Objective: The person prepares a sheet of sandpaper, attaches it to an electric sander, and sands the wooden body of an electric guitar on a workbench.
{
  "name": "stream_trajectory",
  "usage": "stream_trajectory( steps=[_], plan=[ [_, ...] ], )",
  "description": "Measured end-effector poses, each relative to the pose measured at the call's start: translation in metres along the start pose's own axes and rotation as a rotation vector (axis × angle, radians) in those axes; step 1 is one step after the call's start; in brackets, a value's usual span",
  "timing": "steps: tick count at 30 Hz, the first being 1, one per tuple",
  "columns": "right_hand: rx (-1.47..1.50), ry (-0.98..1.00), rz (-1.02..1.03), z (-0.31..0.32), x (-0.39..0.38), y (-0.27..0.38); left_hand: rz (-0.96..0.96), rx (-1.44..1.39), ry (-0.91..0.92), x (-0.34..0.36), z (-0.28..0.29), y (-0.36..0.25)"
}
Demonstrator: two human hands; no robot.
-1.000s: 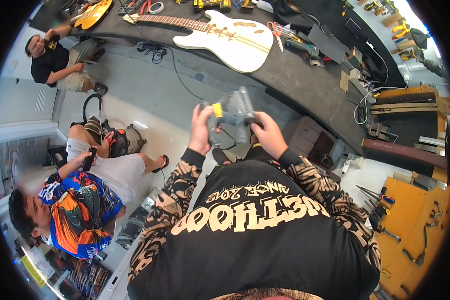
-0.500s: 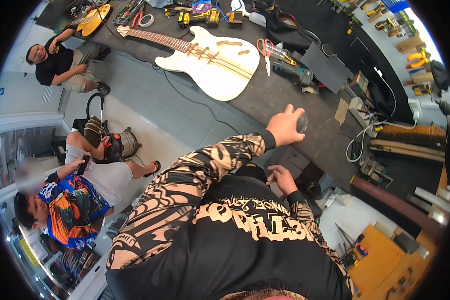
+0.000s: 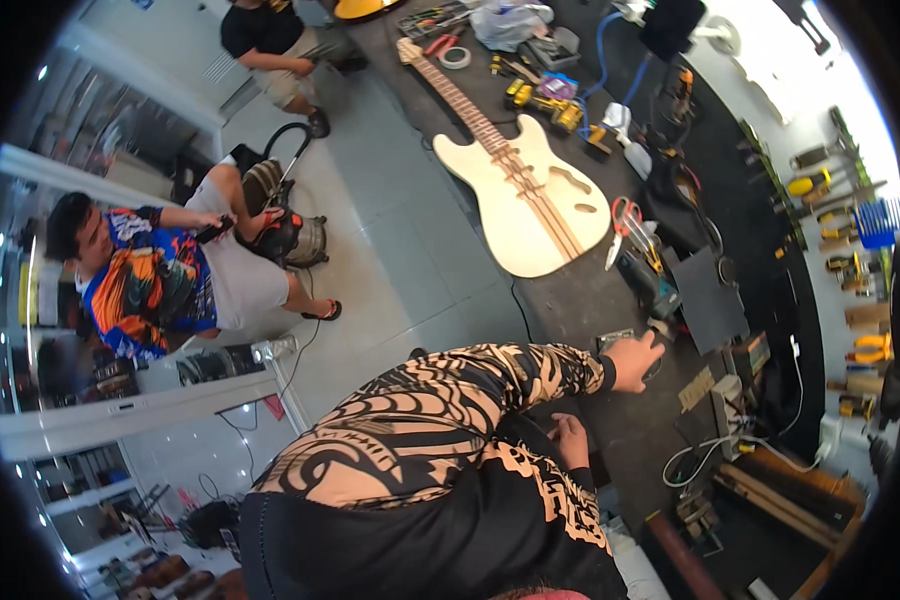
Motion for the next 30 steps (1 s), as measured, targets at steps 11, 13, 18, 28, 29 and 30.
stream_trajectory(
  steps=[11, 13, 18, 28, 29, 30],
  plan=[
    [-0.294, 0.381, 0.262, -0.064, 0.066, 0.076, -0.059, -0.116, -0.232, -0.101, 0.108, 0.062],
    [-0.395, 0.472, 0.197, -0.101, 0.065, 0.11, 0.072, -0.069, -0.325, -0.176, 0.166, 0.116],
    [-0.599, 0.687, 0.112, -0.189, 0.085, 0.142, 1.131, -0.766, -0.596, -0.424, 0.203, 0.327],
    [-0.94, 0.939, 0.091, -0.377, 0.104, 0.177, 1.074, -0.835, -1.23, -0.642, 0.415, 0.351],
    [-0.883, 0.92, 0.075, -0.384, 0.11, 0.177, 1.042, -0.818, -1.155, -0.643, 0.408, 0.355],
    [-0.819, 0.893, 0.058, -0.389, 0.118, 0.171, 1.004, -0.804, -1.071, -0.648, 0.399, 0.361]
  ],
)
Point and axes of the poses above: each hand's wrist, its own x-axis towards the middle knuckle, its own z-axis out of the back of the hand, y = z × x, the point moved 10 cm from there along x, towards the middle knuckle, and after that the axes turned 7 degrees about x, right-handed, at the moved point
